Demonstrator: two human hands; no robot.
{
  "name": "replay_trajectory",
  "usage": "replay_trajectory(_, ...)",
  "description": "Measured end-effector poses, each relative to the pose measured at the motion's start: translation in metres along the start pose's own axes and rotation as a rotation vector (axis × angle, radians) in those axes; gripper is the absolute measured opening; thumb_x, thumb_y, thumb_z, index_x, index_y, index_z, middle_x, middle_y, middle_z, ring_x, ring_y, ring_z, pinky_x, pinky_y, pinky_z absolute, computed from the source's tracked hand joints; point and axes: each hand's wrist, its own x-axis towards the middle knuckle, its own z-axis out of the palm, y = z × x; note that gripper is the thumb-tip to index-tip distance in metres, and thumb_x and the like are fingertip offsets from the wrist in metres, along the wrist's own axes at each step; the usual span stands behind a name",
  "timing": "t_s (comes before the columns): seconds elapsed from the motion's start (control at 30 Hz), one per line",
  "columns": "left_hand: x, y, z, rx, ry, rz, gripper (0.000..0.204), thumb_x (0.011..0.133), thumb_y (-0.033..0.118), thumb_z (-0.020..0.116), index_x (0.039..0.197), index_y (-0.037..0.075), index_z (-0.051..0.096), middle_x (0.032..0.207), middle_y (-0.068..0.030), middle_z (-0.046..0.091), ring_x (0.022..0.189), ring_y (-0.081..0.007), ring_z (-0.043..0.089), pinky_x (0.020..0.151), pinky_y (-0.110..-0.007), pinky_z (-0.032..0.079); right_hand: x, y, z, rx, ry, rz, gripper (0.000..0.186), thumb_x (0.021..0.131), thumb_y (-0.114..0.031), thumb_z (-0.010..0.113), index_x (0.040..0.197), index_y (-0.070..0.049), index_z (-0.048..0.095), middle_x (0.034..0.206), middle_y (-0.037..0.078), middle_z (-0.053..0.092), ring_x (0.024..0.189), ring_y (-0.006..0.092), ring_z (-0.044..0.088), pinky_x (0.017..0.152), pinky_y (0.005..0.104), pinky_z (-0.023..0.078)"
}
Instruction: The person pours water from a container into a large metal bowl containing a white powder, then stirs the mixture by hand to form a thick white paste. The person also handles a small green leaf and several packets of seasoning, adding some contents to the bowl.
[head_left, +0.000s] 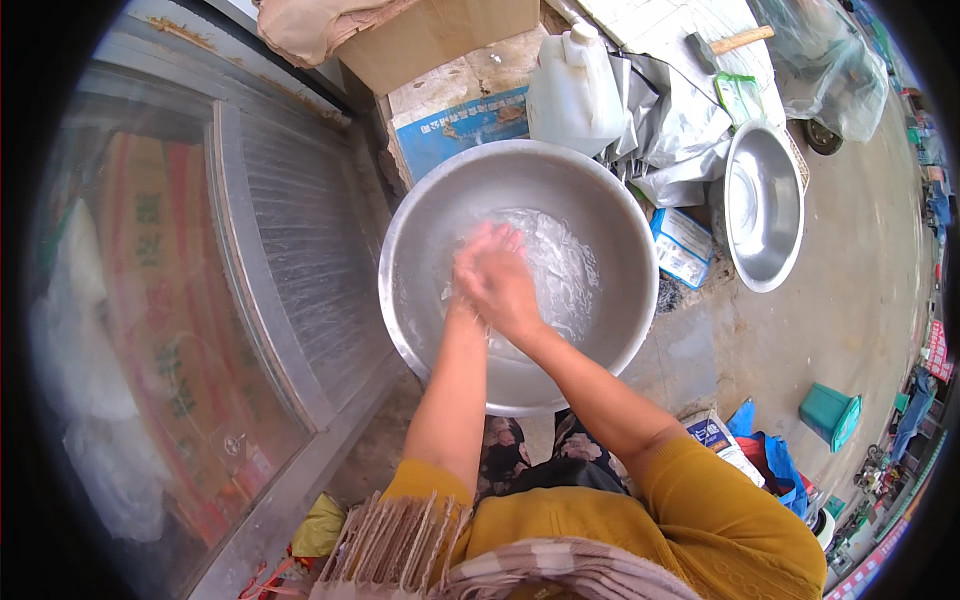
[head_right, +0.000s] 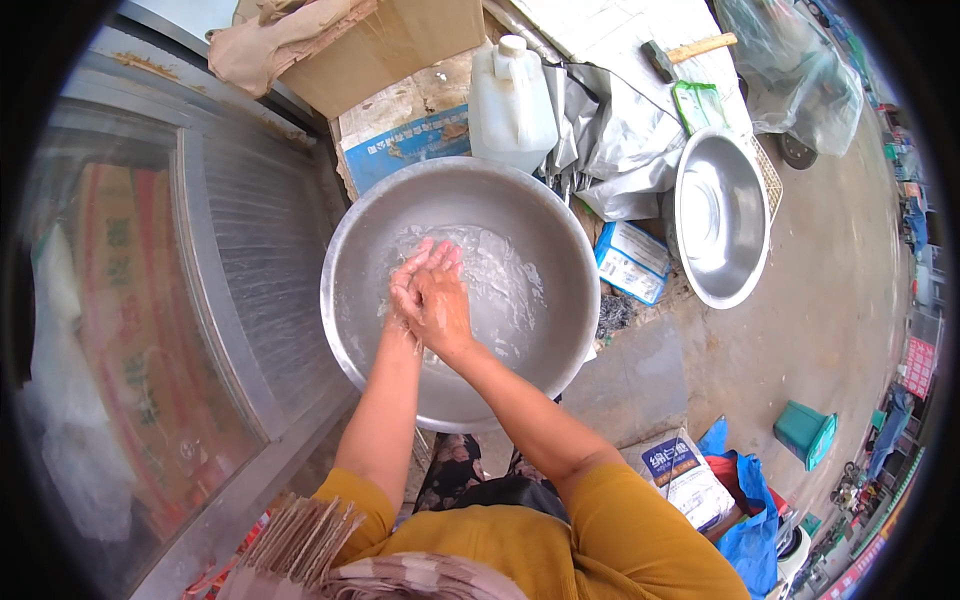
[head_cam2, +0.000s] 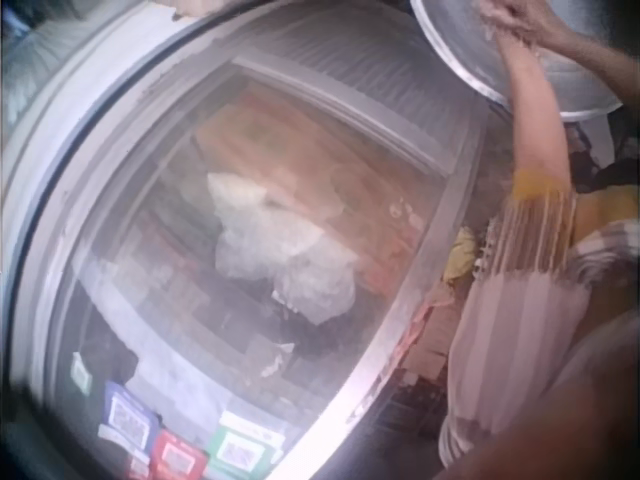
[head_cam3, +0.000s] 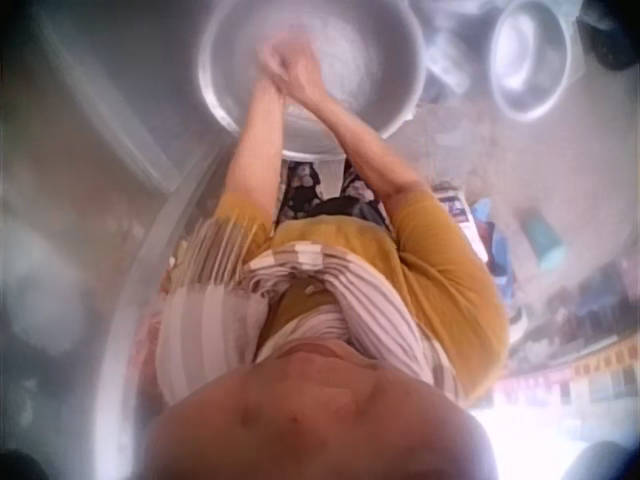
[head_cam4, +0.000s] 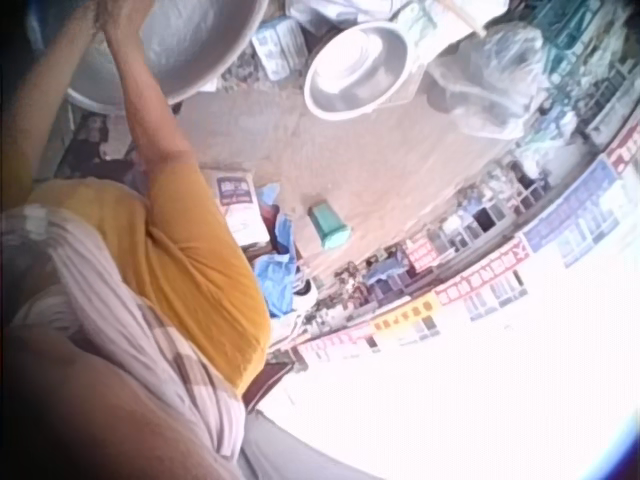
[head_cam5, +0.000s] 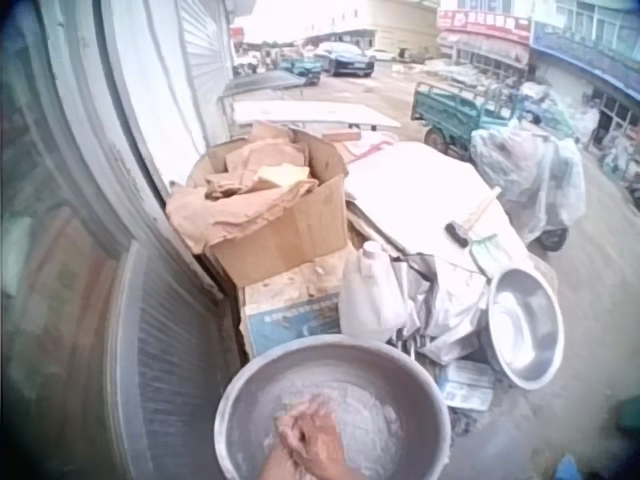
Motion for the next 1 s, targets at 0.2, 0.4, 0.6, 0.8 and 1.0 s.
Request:
replay_trajectory(0.2,-0.023,-0.027,0.03,-0.13,0.076,-0.075,0.037,0.091,0.032,0.036,0.112,0.003,0.047,0.112,-0.0089,0.049,0.102,-0.0202,0.049,0.089,-0.035,0.04,0.012,0.061,0.032,1.109,-0.268,0.191,0.043,0.079,-0.017,0.045,0.118,0.0,0.042,0.13,0.021,0.035,0.122,0.0377,0.029,0.102,0.0395,0.022)
replay_trajectory(0.4,-0.032,-0.045,0.018,0.251,-0.045,0.057,0.052,0.093,0.036,0.027,0.136,0.009,0.017,0.141,-0.0079,0.018,0.129,-0.0219,0.021,0.105,-0.034,0.02,0.014,0.064,0.001,1.306,-0.583,0.371,0.05,0.091,-0.031,0.03,0.131,-0.002,0.029,0.139,0.018,0.021,0.13,0.0306,0.016,0.106,0.0371,0.012)
replay_trajectory(0.6,-0.01,-0.029,-0.007,0.092,-0.072,0.074,0.049,0.093,0.03,0.031,0.134,0.006,0.02,0.139,-0.0077,0.022,0.128,-0.0182,0.02,0.104,-0.033,0.019,-0.017,0.045,-0.024,1.211,-0.307,0.084,0.055,0.091,-0.037,0.029,0.132,-0.002,0.027,0.141,0.012,0.018,0.132,0.0249,0.012,0.107,0.0338,0.009)
replay_trajectory(0.8,-0.048,-0.053,0.031,0.137,-0.097,-0.056,0.053,0.093,0.039,0.024,0.137,0.011,0.014,0.14,-0.0048,0.018,0.128,-0.0201,0.02,0.105,-0.035,0.019,0.033,0.079,-0.015,1.256,-0.505,0.381,0.057,0.09,-0.041,0.029,0.132,-0.003,0.029,0.141,0.015,0.016,0.132,0.0262,0.011,0.107,0.0338,0.008)
replay_trajectory(1.0,-0.023,-0.031,-0.005,0.132,0.047,0.089,0.06,0.091,0.044,0.03,0.135,0.008,0.013,0.136,-0.0091,0.027,0.123,-0.0191,0.029,0.104,-0.034,0.022,-0.027,0.049,-0.047,1.403,-0.286,0.204,0.037,0.09,-0.033,0.04,0.114,-0.005,0.047,0.113,0.013,0.045,0.11,0.0265,0.037,0.095,0.0325,0.028)
